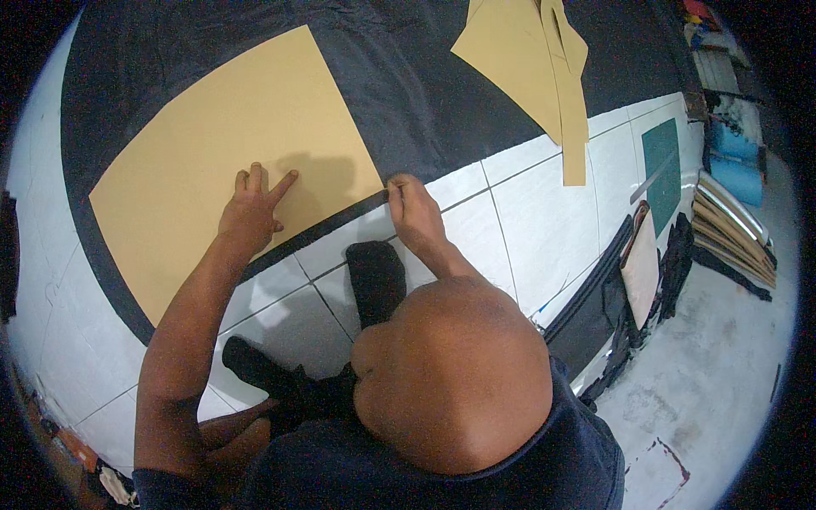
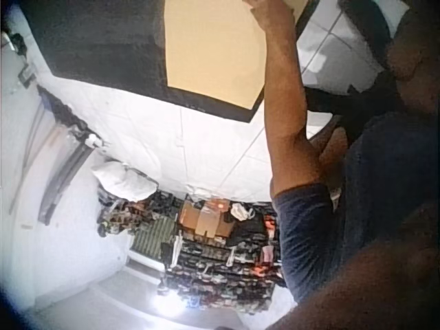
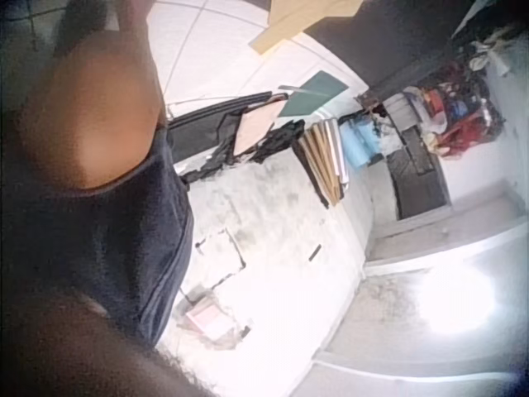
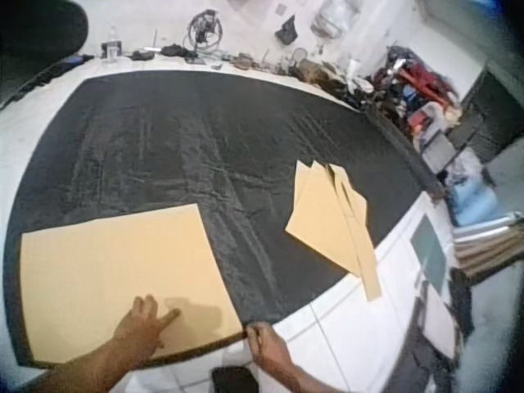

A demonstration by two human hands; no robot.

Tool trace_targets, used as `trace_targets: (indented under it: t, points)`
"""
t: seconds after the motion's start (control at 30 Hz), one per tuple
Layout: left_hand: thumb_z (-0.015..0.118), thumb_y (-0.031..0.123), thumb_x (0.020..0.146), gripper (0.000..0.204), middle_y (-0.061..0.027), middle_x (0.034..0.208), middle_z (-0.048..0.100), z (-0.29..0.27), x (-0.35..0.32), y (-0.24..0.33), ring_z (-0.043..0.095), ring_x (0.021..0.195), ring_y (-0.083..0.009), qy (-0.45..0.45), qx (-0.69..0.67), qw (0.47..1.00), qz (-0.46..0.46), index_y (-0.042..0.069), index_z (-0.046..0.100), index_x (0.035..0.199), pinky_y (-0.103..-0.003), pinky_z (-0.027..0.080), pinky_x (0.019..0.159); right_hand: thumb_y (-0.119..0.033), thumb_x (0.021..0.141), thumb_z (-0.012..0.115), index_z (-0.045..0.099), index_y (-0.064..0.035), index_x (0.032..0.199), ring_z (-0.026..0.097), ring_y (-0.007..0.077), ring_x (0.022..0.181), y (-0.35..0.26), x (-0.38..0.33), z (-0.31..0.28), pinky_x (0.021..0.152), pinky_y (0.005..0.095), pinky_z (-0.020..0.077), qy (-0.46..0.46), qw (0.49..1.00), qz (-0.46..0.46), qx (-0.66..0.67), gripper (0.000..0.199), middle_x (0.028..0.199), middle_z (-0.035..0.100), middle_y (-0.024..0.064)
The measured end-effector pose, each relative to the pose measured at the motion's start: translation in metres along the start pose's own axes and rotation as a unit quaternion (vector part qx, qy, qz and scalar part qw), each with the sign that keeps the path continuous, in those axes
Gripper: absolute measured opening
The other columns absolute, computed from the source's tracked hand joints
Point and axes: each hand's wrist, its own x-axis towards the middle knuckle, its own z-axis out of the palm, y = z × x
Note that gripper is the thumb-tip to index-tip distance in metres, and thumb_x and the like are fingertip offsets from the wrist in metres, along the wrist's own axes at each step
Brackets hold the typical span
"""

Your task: The person pins a rectangular piece of tan paper onto a large black fabric laid on the floor. They adjust the paper's position and secure it with multiple pins along the edges.

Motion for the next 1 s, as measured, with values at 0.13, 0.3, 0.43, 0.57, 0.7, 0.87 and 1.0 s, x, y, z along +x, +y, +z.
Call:
trace_targets:
  t: [0.13,0.3,0.43,0.57,0.7,0.87,1.0]
  points:
    - [0.087,0.031,0.077,0.101,-0.0239,0.151,0.035,0.0,-0.001,0.0,0.042,0.136,-0.0434,0.01,-0.019,1.0,0.005,0.038,0.029,0.159,-0.043,0.056,0.1,-0.015,0.102,0.056,0.059,-0.0006,0.115,0.065,0.0444,0.103,0.004,0.0,0.0,0.089,0.049,0.052,-0.002,1.0,-0.003,0.003,0.02,0.112,0.067,0.0233]
    - [0.09,0.027,0.073,0.104,-0.028,0.148,0.038,0.001,-0.002,-0.003,0.045,0.133,-0.0469,0.032,-0.04,0.998,0.024,0.033,0.031,0.159,-0.046,0.055,0.103,-0.015,0.1,0.06,0.062,-0.0021,0.111,0.067,0.0406,0.098,-0.007,-0.004,0.005,0.085,0.0471,0.0541,-0.004,0.996,-0.082,-0.031,0.017,0.106,0.068,0.0195]
    - [0.09,0.028,0.073,0.105,-0.0276,0.148,0.038,0.002,0.0,-0.001,0.045,0.132,-0.0464,0.028,-0.026,0.999,0.023,0.034,0.031,0.159,-0.046,0.055,0.102,-0.013,0.099,0.064,0.063,-0.0008,0.111,0.07,0.0367,0.096,-0.013,-0.012,0.025,0.084,0.044,0.0561,-0.024,0.983,-0.182,-0.015,0.018,0.103,0.071,0.0181]
    - [0.089,0.031,0.073,0.104,-0.0273,0.15,0.038,0.005,0.002,-0.001,0.045,0.132,-0.0453,0.033,-0.023,0.999,0.025,0.035,0.031,0.159,-0.045,0.055,0.102,-0.013,0.099,0.064,0.064,0.0006,0.109,0.07,0.0359,0.097,-0.011,-0.015,0.024,0.087,0.0427,0.0556,-0.001,0.987,-0.157,-0.028,0.017,0.105,0.071,0.0179]
    - [0.086,0.034,0.078,0.1,-0.0224,0.153,0.033,0.008,-0.002,-0.005,0.041,0.138,-0.0421,0.016,-0.008,1.0,0.002,0.039,0.028,0.159,-0.044,0.056,0.1,-0.012,0.1,0.064,0.065,0.0013,0.111,0.07,0.0359,0.098,-0.001,-0.005,0.016,0.088,0.0421,0.0553,0.021,0.992,-0.123,-0.018,0.017,0.107,0.072,0.0184]
    - [0.088,0.032,0.075,0.101,-0.025,0.152,0.035,0.0,0.001,0.0,0.042,0.137,-0.0426,0.02,-0.023,0.999,0.012,0.037,0.031,0.159,-0.044,0.056,0.102,-0.01,0.093,0.07,0.067,-0.0028,0.107,0.07,0.0364,0.092,-0.024,-0.017,0.046,0.084,0.0468,0.0541,-0.01,0.968,-0.252,0.013,0.016,0.101,0.073,0.0157]
    - [0.089,0.032,0.075,0.101,-0.0258,0.152,0.035,0.002,-0.001,-0.003,0.043,0.136,-0.0422,0.008,-0.036,0.999,0.002,0.037,0.032,0.159,-0.044,0.057,0.101,-0.009,0.094,0.069,0.067,-0.0024,0.107,0.07,0.0345,0.093,-0.052,-0.014,0.043,0.084,0.0457,0.054,-0.075,0.968,-0.239,0.011,0.015,0.101,0.073,0.0161]
